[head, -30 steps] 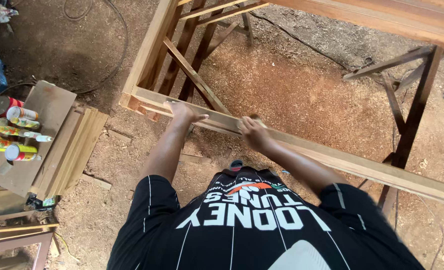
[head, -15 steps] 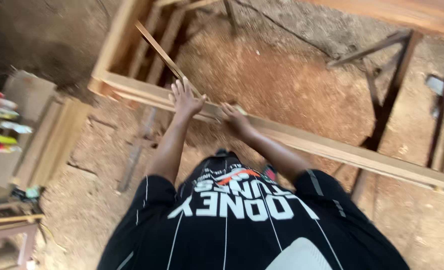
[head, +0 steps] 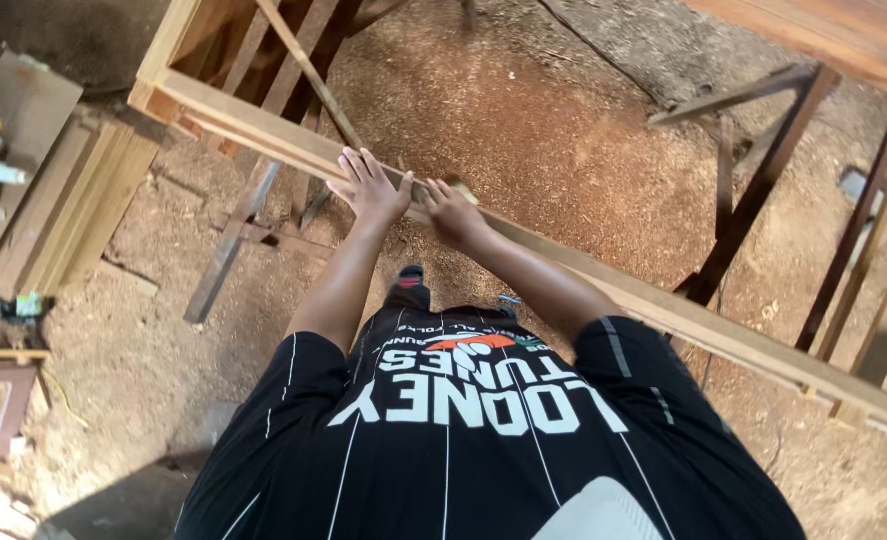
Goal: The person sands the wooden frame of a large rectangular structure using a small piece of sandpaper. They work by hand, rubbing the abrasive paper along the various beams and joints of the frame to smooth the surfaces.
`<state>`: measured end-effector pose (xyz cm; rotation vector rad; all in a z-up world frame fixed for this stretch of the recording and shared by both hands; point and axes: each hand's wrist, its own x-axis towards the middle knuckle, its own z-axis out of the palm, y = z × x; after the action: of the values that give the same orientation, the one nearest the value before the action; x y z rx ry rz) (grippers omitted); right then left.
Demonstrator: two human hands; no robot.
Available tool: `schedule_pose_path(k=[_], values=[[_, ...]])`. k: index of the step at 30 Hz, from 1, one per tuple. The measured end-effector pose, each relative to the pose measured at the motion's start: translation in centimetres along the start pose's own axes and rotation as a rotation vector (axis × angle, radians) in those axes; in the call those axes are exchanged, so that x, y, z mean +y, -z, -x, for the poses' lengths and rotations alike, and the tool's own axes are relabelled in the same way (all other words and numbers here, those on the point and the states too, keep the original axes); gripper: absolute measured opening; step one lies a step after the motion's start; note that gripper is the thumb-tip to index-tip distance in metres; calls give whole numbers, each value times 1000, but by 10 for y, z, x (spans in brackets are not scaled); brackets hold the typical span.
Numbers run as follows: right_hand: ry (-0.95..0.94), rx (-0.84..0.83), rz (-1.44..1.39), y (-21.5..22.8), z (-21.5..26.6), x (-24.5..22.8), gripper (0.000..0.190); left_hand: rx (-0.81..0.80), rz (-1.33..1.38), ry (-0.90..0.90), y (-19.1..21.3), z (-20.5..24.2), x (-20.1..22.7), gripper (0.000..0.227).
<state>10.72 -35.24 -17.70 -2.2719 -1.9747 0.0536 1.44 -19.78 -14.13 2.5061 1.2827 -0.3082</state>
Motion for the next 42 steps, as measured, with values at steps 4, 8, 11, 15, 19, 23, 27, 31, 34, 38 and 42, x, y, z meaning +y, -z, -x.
schedule_pose_path(k=[4, 8, 11, 15, 19, 23, 27, 31, 34, 38, 42], values=[[82, 100, -4, 13, -24, -6, 51, -58, -21, -4, 10, 2, -1, 99], [93, 9, -262, 26, 41, 19, 53, -221, -27, 34, 27, 14, 3, 97], [201, 13, 79, 9, 57, 35, 37, -283, -56, 64, 42, 10, 14, 96], [166, 51, 78, 0, 28, 19, 45, -340, -54, 78, 42, 10, 15, 99], [176, 33, -32, 24, 26, 8, 45, -333, -37, 93, 40, 4, 15, 105], [300, 22, 126, 34, 83, 39, 24, -332, -30, 37, 35, 5, 10, 131], [153, 22, -36, 24, 90, 43, 29, -350, -56, 64, 32, 1, 9, 148], [114, 102, -164, 15, 48, 35, 35, -322, -54, 30, 27, 0, 10, 150], [144, 208, -139, 15, 54, 36, 38, -342, -56, 57, 34, 1, 8, 149], [292, 19, 56, 40, 120, 58, 41, -370, -37, 79, 48, 9, 20, 150], [95, -16, -45, 34, 122, 44, 51, -402, -67, 83, 60, 17, 28, 148]])
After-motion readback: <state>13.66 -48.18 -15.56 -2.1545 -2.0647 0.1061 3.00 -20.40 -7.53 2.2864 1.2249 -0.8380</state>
